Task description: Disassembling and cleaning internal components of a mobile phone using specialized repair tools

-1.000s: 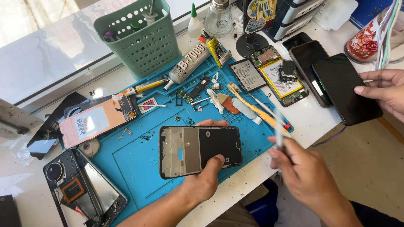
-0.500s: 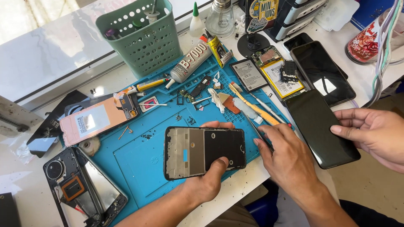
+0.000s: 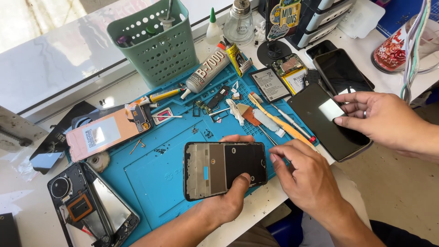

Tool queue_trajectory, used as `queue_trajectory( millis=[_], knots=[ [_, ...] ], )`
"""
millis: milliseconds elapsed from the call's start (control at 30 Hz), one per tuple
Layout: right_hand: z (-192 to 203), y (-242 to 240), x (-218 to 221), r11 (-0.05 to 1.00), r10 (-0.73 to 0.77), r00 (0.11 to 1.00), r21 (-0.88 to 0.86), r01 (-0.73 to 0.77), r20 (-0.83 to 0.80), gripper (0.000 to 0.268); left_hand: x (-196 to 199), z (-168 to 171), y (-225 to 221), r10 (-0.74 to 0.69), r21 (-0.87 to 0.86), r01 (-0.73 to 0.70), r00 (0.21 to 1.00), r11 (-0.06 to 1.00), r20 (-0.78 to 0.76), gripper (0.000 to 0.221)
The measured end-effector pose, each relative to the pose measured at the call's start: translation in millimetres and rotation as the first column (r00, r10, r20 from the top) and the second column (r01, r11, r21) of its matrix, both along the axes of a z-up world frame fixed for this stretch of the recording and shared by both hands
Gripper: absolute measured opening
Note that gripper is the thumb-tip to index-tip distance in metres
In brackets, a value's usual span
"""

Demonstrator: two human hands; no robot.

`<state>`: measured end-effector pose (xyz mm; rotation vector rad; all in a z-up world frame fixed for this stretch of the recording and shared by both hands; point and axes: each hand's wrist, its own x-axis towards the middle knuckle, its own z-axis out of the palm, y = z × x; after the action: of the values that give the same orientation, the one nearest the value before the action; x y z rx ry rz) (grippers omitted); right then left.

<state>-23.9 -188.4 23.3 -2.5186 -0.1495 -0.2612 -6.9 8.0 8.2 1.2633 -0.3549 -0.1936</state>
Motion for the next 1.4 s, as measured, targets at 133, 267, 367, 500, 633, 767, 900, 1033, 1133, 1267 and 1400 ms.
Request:
queue_trajectory(
  millis=[133,267,367,500,633,767,900,1033,1133,1267,1400],
  knots=[
    [-1,4,5,0.994,-0.026,0.992,0.098,0.038,-0.125,0.023,-2,13,0,0.016,0.054,-0.017,0.999,0.998,0.033,0.054],
    [0,3,7,0.988,-0.047,0.976,0.136,0.077,-0.212,0.023,-8,-1,-11,0.095,-0.053,-0.083,0.957,0.995,0.276,0.055],
    [-5,1,6,0.996,-0.018,0.992,0.090,0.030,-0.125,0.017,-14,-13,-26,0.149,-0.179,-0.086,0.916,0.980,0.373,0.052],
    [-4,7,0,0.994,-0.039,0.999,-0.105,0.036,-0.032,0.026,-16,-9,-13,-0.044,-0.004,0.050,0.924,0.999,0.379,0.059],
    [-3,8,-2,0.990,-0.008,0.999,-0.144,0.003,-0.035,0.027,-18,-15,-14,-0.088,0.038,0.080,0.932,0.996,0.351,0.055],
    [-5,5,-4,0.990,0.024,0.998,-0.141,-0.031,-0.053,0.023,-18,-13,-14,-0.069,0.061,0.048,0.908,0.997,0.412,0.049],
    [-5,5,-6,0.988,0.026,0.998,-0.150,-0.033,-0.050,0.021,-17,-6,-12,-0.092,0.160,0.019,0.881,0.987,0.463,0.057],
    [-10,4,-5,0.986,0.008,0.999,-0.167,-0.014,-0.037,0.022,-19,-5,-12,-0.104,0.190,0.021,0.892,0.982,0.439,0.061],
    [-12,0,-7,0.981,-0.005,1.000,-0.194,0.001,-0.020,0.027,-20,-8,-17,-0.055,0.133,0.000,0.910,0.991,0.411,0.052],
    [-20,-13,-2,0.943,0.053,0.997,-0.330,-0.030,0.059,0.015,-26,-8,-18,0.092,-0.090,-0.075,0.974,0.993,0.208,0.050],
    [10,-22,26,0.911,-0.075,0.989,-0.394,0.118,0.124,0.023,-18,6,-12,0.040,0.105,-0.041,0.999,0.994,0.013,0.053]
  ],
)
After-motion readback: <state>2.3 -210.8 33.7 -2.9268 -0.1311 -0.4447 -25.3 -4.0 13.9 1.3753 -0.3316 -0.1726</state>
